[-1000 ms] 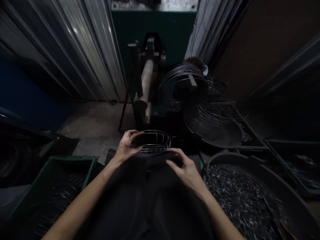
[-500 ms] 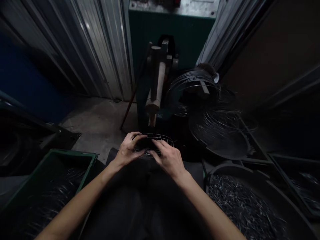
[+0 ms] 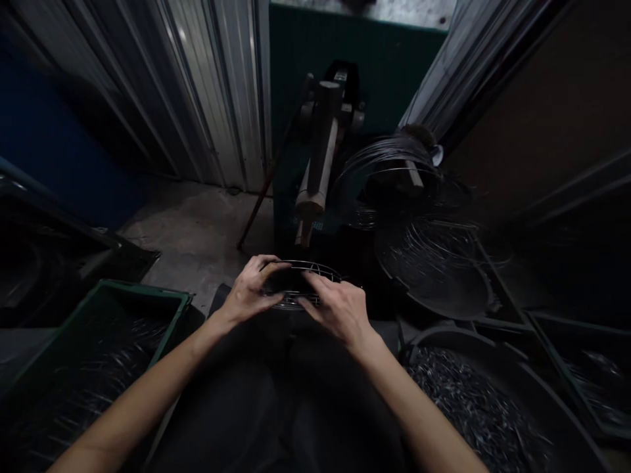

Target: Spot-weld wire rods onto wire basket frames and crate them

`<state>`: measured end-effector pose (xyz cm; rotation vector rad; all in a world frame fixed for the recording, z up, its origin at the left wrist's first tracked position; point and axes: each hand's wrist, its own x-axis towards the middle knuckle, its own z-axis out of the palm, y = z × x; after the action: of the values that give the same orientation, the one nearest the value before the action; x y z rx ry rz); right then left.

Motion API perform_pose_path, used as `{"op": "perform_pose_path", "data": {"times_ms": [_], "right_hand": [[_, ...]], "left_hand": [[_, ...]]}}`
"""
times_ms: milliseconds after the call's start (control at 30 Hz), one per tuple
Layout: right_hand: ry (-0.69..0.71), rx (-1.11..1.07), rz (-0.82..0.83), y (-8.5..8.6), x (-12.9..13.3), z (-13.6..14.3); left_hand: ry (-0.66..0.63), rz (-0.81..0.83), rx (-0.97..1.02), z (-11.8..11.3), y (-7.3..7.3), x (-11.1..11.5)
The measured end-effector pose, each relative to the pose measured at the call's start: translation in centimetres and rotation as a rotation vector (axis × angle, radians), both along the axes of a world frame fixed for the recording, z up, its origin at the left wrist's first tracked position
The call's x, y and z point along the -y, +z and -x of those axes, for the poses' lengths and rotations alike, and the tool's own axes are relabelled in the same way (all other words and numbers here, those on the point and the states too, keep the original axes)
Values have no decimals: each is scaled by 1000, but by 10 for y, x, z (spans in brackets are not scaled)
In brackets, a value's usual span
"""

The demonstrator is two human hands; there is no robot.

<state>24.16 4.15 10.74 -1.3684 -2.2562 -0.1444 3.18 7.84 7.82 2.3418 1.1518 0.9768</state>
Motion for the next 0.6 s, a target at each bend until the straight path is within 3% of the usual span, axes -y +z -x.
{"op": "perform_pose_path", "data": {"times_ms": [133,433,600], "right_hand": [[48,246,-201,-4,-5,3],[100,381,-516,-12,-22,-1],[127,381,-573,-13,-23,-1]], "left_hand": [[32,8,28,1,2,-3],[38,-39,112,-3,-7,-21],[25,-34,94,-6,-13,-25]]}}
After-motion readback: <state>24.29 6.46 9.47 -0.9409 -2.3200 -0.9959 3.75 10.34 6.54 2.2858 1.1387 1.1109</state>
